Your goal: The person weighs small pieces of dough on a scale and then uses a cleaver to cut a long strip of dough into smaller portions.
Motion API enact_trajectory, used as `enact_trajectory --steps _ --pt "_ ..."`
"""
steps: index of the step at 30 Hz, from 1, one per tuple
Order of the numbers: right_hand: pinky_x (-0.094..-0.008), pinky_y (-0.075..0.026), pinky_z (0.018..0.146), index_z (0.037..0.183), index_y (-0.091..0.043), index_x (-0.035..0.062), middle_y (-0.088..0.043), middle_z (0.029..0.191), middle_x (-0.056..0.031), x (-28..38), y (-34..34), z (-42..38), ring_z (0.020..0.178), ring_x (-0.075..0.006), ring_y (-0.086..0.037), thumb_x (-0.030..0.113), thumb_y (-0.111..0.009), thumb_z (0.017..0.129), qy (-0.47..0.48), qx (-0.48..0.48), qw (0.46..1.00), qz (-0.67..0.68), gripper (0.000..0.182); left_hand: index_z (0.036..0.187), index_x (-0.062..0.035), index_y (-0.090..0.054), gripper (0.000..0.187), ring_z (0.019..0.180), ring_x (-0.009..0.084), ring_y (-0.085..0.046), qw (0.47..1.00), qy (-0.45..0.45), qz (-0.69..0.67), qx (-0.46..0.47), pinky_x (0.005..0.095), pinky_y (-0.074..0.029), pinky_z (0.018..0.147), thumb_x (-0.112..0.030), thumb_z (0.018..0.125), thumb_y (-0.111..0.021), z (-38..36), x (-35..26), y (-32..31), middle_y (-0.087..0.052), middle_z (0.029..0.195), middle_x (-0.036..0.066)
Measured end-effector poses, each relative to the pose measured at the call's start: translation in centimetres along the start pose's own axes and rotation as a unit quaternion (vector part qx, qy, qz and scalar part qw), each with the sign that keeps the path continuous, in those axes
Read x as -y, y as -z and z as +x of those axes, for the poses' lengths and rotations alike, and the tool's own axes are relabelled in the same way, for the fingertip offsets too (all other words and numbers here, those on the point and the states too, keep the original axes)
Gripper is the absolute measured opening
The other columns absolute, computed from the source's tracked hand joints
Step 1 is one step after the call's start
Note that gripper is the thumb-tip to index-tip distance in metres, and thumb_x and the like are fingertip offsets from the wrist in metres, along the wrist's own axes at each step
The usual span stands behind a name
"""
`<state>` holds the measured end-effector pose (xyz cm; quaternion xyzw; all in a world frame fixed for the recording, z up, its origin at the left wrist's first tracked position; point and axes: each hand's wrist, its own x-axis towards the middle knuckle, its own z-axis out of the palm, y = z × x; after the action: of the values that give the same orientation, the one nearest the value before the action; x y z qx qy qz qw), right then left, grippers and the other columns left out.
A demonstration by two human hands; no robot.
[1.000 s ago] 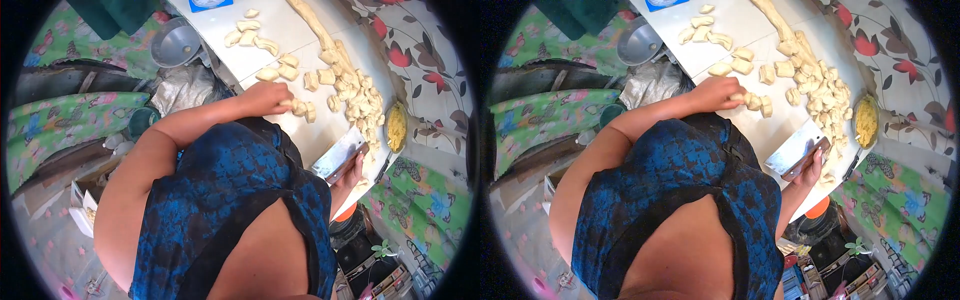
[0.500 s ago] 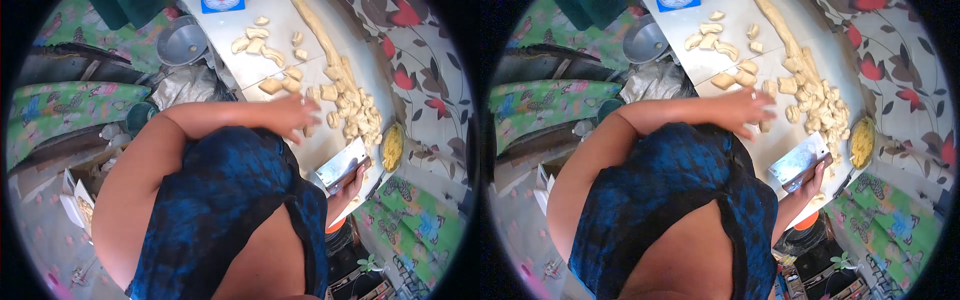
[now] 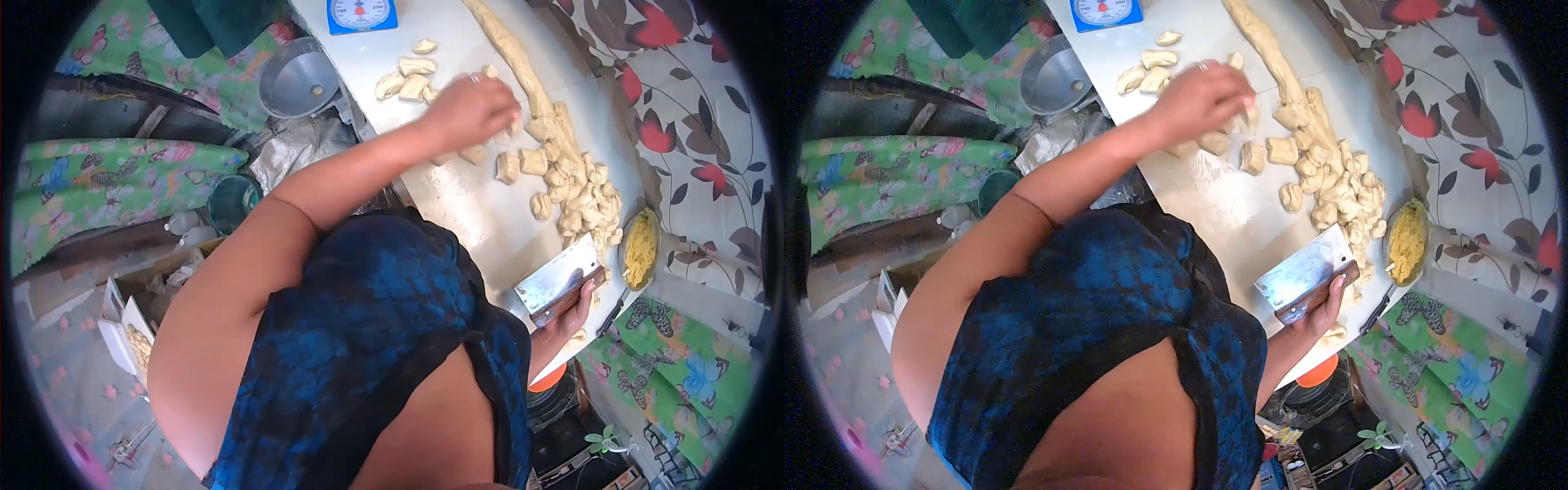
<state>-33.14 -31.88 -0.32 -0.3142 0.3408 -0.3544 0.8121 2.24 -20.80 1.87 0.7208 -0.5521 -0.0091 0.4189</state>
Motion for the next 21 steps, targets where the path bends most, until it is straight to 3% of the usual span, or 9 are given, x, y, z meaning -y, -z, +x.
enact_trajectory --steps 2,3,7,11,13,14,17,19,21 --pt "-0.0426 -0.043 0.094 0.129 -0.044 0.0062 -0.056 0.12 -0.0108 -0.3 0.0 0.1 0.109 -0.0265 -0.054 0.028 -0.053 0.091 -0.002 0.007 1.0 0.007 0.045 0.097 -0.0101 -0.066 0.026 0.112 0.0286 -0.051 0.972 -0.075 0.196 -0.101 0.042 -0.038 0.091 -0.031 0.082 -0.061 0.1 0.8 0.6 -0.056 0.119 0.01" --pt "-0.0424 -0.043 0.094 0.129 -0.044 0.0061 -0.056 0.12 -0.0109 -0.5 0.1 0.2 0.109 -0.0265 -0.054 0.028 -0.053 0.091 0.003 0.002 1.0 0.003 0.045 0.097 -0.0101 -0.066 0.026 0.112 0.0286 -0.051 0.972 -0.078 0.197 -0.101 0.042 -0.038 0.091 -0.031 0.082 -0.061 0.1 0.6 0.4 -0.056 0.119 0.01" --pt "-0.0429 -0.048 0.086 0.13 -0.04 0.0059 -0.055 0.118 -0.0126 -1.5 -0.8 0.6 0.103 -0.028 -0.057 0.029 -0.058 0.087 0.011 -0.037 0.999 -0.025 0.051 0.107 -0.0094 -0.063 0.038 0.124 0.0289 -0.041 0.984 -0.077 0.001 0.163 0.0433 -0.033 0.098 -0.033 0.078 -0.066 -1.4 -1.0 -2.6 -0.047 0.13 0.014" --pt "-0.0424 -0.048 0.086 0.13 -0.04 0.0045 -0.055 0.116 -0.0125 -1.5 -0.7 0.5 0.102 -0.028 -0.057 0.028 -0.057 0.088 -0.02 -0.033 0.999 -0.021 0.051 0.109 -0.0083 -0.06 0.038 0.115 0.0302 -0.048 0.979 -0.12 0.092 0.135 0.0413 -0.039 0.092 -0.027 0.077 -0.067 -3.0 -1.5 -6.8 -0.052 0.121 0.015" --pt "-0.0423 -0.048 0.086 0.129 -0.04 0.0044 -0.055 0.116 -0.0127 -1.3 -0.8 0.0 0.102 -0.0277 -0.057 0.028 -0.057 0.088 -0.003 -0.045 0.998 -0.039 0.05 0.106 -0.007 -0.06 0.031 0.103 0.0301 -0.054 0.959 -0.067 0.102 0.256 0.0386 -0.044 0.084 -0.022 0.079 -0.065 -2.2 -1.0 -7.3 -0.055 0.108 0.013" --pt "-0.0422 -0.048 0.087 0.128 -0.041 0.0043 -0.056 0.115 -0.0128 -1.1 -0.8 -0.2 0.102 -0.0274 -0.057 0.028 -0.057 0.088 0.012 -0.06 0.997 -0.055 0.05 0.106 -0.007 -0.06 0.031 0.103 0.0301 -0.054 0.959 -0.069 0.101 0.255 0.0386 -0.044 0.084 -0.022 0.079 -0.065 -1.8 -0.8 -7.1 -0.055 0.108 0.013" --pt "-0.0416 -0.048 0.087 0.128 -0.042 0.0049 -0.056 0.115 -0.0126 -0.9 0.0 -0.4 0.102 -0.0268 -0.057 0.028 -0.057 0.088 0.021 -0.068 0.997 -0.034 0.048 0.103 -0.0064 -0.062 0.028 0.093 0.0297 -0.056 0.994 -0.003 -0.072 0.084 0.0378 -0.046 0.08 -0.027 0.083 -0.062 -0.1 -0.7 -4.3 -0.057 0.096 0.013" --pt "-0.0413 -0.048 0.087 0.128 -0.042 0.0054 -0.056 0.115 -0.0121 -0.6 -0.3 -0.5 0.102 -0.0266 -0.057 0.028 -0.056 0.089 0.008 -0.067 0.998 -0.015 0.047 0.097 -0.008 -0.066 0.03 0.092 0.0297 -0.056 0.998 -0.004 -0.06 0.016 0.0366 -0.046 0.079 -0.035 0.084 -0.061 2.0 -0.1 -2.0 -0.057 0.096 0.012" --pt "-0.0411 -0.048 0.087 0.128 -0.042 0.0059 -0.056 0.115 -0.0117 -0.6 -0.3 -0.5 0.102 -0.0264 -0.057 0.028 -0.055 0.089 -0.006 -0.067 0.998 0.002 0.047 0.094 -0.0098 -0.068 0.035 0.106 0.0308 -0.052 0.998 -0.004 0.054 -0.033 0.0434 -0.04 0.086 -0.042 0.082 -0.061 2.9 0.7 0.1 -0.057 0.11 0.013"
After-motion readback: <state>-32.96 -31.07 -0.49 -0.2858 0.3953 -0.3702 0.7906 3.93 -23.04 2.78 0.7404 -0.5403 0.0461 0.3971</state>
